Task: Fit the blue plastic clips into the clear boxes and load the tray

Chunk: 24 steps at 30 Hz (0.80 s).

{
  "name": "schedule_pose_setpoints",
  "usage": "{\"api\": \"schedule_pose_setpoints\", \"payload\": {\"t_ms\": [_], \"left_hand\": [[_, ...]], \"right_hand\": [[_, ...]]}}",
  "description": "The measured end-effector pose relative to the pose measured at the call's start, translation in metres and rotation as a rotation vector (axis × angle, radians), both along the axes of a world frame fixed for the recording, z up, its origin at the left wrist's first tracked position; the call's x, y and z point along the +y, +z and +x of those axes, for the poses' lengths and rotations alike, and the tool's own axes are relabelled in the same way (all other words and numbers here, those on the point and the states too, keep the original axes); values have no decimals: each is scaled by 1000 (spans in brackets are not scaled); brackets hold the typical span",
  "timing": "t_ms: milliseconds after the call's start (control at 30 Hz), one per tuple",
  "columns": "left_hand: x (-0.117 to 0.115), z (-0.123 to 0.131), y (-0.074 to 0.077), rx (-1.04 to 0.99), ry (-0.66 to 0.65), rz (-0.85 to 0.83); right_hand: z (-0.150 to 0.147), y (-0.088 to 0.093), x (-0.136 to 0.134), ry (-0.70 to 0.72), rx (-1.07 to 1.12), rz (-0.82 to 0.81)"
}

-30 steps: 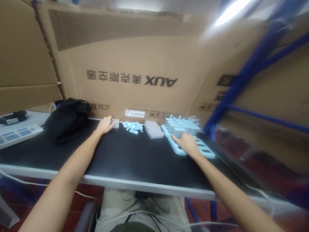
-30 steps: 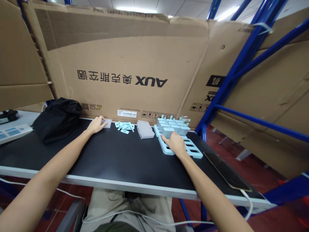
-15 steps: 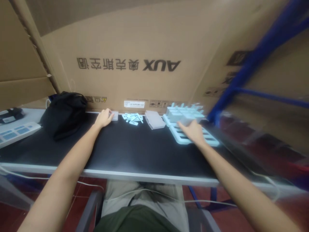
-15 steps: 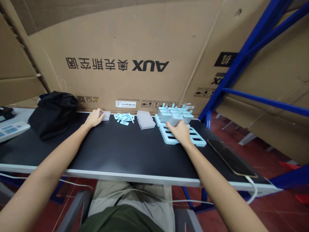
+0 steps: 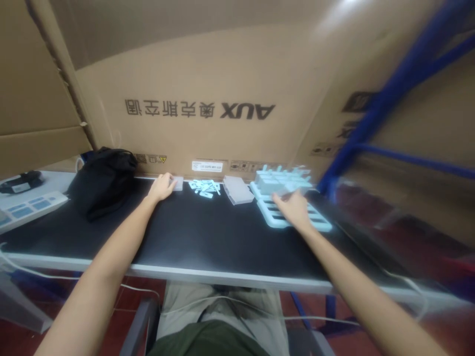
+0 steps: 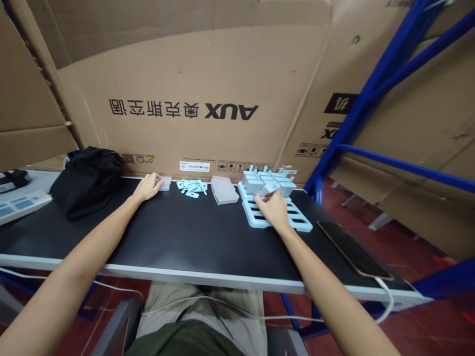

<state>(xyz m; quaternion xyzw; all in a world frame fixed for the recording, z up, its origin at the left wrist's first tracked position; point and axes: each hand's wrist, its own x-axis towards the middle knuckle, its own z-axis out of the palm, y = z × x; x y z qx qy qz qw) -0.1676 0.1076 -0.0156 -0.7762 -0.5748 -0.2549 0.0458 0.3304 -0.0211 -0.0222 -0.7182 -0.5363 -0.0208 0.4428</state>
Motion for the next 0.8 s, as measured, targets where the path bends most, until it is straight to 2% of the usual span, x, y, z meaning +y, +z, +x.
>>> {"api": "schedule_pose_setpoints", "payload": {"t_ms": [133, 267, 467, 567, 667, 800], "left_hand": [[-2, 0, 0, 6, 3, -6], [-3, 1, 0, 23, 2, -1], [-1, 1, -1, 40, -3, 12], [-1, 1, -2, 35, -4, 14], [-1, 1, -3, 11, -6, 10], [-2, 1, -2, 11, 5, 1]], "right_hand": [[-6, -1, -2, 54, -37, 24], [-7, 2, -6, 50, -85, 91], [-20, 23, -20, 16, -136, 156], [-46, 43, -13, 92, -139, 132], [-91, 61, 8, 205, -187, 61], [-155, 72, 46, 278, -415, -222]]}}
